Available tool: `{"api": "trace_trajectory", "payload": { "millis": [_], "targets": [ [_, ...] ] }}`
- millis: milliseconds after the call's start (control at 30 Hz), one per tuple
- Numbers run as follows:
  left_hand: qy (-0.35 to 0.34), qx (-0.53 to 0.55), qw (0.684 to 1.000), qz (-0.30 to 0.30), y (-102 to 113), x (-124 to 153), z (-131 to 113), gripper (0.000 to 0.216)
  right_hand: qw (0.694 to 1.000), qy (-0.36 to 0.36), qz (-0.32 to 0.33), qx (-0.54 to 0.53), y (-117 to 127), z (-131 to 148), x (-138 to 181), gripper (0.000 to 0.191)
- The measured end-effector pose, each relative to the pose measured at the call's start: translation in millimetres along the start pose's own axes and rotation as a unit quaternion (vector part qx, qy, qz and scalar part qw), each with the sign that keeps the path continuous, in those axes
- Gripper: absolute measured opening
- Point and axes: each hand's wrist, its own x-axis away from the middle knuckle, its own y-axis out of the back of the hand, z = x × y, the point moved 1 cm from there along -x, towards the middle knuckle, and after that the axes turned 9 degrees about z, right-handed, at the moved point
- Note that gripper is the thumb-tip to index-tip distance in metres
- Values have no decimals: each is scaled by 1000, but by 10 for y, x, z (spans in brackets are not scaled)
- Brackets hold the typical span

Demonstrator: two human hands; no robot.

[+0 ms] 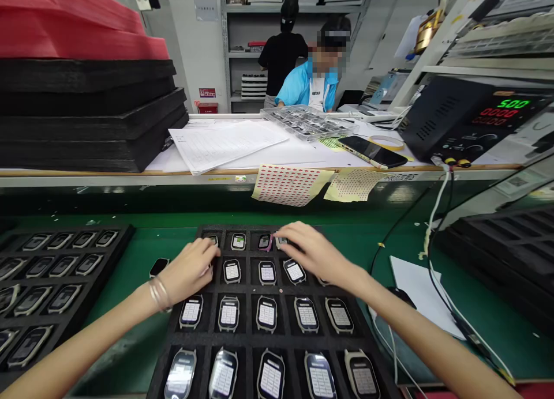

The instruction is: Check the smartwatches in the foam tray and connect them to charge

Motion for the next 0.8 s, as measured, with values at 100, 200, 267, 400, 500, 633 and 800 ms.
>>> {"api": "trace_trajectory", "payload": {
  "millis": [100, 200, 267, 400, 500, 633, 800],
  "targets": [
    [76, 40, 996, 0, -50, 126, 254, 13, 999, -47, 2, 2, 15, -340, 120, 17],
    [122, 55, 990, -38, -128, 35, 443, 26, 998, -64, 0, 24, -115, -472, 52, 20],
    [131, 56, 989, -48, -160, -71, 535, 31, 996, -70, 3, 46, -208, -472, -47, 22],
    [135, 69, 988, -34, -160, -225, 709, 39, 993, -70, 28, 86, -262, -397, -220, 27],
    [143, 71, 987, -27, -141, -271, 816, 38, 991, -62, 64, 103, -234, -298, -286, 29],
    [139, 64, 988, -21, -94, -214, 755, 27, 986, -79, 91, 118, -251, -156, -345, 24],
    [105, 44, 993, 18, 6, 45, 342, 16, 980, -108, 112, 128, -299, -184, -440, 35]
  ]
}}
